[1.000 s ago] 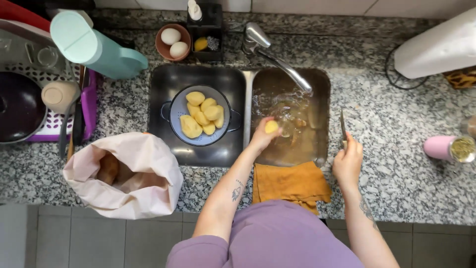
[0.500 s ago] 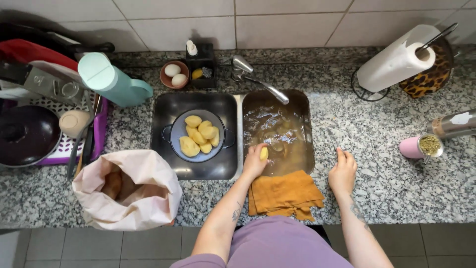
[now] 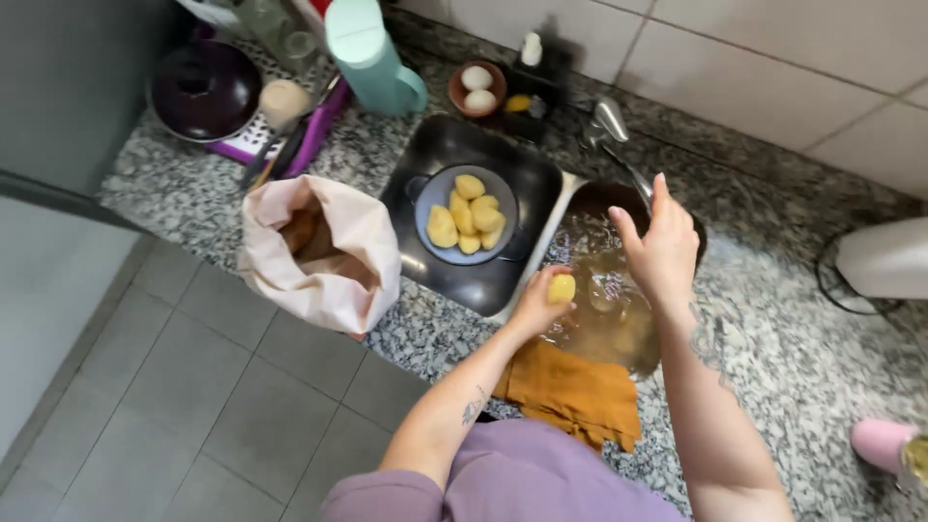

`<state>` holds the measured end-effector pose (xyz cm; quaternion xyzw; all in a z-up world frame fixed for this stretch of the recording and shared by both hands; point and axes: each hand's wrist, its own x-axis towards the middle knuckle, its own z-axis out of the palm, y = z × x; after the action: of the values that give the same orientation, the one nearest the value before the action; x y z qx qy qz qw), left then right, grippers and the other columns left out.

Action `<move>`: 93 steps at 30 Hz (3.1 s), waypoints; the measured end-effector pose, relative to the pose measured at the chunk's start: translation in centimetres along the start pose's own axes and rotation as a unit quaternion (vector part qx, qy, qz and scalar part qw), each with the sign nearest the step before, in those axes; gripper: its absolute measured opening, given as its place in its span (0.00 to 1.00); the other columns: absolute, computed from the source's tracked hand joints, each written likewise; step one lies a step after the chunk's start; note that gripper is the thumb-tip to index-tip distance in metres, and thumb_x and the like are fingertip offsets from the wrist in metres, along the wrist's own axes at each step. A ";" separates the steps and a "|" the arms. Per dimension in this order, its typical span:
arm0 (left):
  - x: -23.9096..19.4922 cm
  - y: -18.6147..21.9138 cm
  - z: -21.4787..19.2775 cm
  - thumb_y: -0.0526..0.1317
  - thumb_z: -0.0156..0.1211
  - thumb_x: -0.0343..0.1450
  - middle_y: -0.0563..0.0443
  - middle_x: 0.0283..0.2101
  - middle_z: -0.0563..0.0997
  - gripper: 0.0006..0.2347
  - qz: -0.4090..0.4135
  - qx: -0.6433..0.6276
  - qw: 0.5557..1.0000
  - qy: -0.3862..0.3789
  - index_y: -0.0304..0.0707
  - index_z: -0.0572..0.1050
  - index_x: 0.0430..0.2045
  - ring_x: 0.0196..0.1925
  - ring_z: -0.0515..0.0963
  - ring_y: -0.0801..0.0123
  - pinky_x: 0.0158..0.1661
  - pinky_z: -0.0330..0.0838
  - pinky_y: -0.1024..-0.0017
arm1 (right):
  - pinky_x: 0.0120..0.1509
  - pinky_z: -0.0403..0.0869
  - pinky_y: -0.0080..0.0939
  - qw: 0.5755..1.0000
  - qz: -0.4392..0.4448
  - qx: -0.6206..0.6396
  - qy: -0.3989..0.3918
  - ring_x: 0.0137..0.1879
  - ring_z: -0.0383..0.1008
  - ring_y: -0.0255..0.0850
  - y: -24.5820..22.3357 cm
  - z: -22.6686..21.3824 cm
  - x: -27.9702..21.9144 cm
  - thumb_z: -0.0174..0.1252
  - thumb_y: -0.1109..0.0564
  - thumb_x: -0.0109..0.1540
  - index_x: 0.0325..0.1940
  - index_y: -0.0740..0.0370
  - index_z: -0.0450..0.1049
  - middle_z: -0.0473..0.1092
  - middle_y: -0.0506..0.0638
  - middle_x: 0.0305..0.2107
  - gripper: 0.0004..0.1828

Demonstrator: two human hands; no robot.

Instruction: The person washes peeled potatoes in a colander under running water, then uses a knife to cut them into smaller pieces on a cutting board. The cut pieces are transferred into a bowl.

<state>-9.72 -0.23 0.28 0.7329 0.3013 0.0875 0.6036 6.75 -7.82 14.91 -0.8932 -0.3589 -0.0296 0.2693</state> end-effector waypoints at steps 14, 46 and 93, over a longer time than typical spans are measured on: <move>5.6 -1.2 -16.0 0.37 0.71 0.54 0.35 0.52 0.66 0.29 -0.071 -0.082 0.987 0.116 0.54 0.67 0.49 0.56 0.68 0.49 0.55 0.62 0.61 | 0.42 0.67 0.57 0.984 0.100 -0.128 -0.075 0.38 0.73 0.59 -9.3 5.1 4.9 0.53 0.26 0.57 0.52 0.65 0.69 0.69 0.61 0.36 0.40; 15.6 0.9 -16.7 0.44 0.56 0.68 0.42 0.29 0.76 0.07 -0.146 -0.128 0.979 -0.069 0.50 0.74 0.37 0.18 0.77 0.63 0.11 0.70 0.80 | 0.56 0.69 0.58 0.939 0.113 0.130 0.298 0.56 0.62 0.63 -6.9 14.6 11.5 0.58 0.58 0.66 0.58 0.69 0.55 0.57 0.67 0.46 0.24; 18.6 -1.6 -19.2 0.29 0.61 0.55 0.54 0.44 0.78 0.27 0.031 0.094 0.969 -0.226 0.58 0.64 0.47 0.52 0.74 0.51 0.52 0.67 0.60 | 0.62 0.65 0.54 0.833 0.440 0.290 -0.167 0.59 0.66 0.55 -13.3 22.7 4.8 0.59 0.56 0.46 0.59 0.62 0.58 0.67 0.61 0.49 0.37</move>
<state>-4.73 26.07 -0.68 0.7964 0.1405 -0.0907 0.5812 -1.60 14.57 2.84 -0.8292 0.0407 0.3468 0.4365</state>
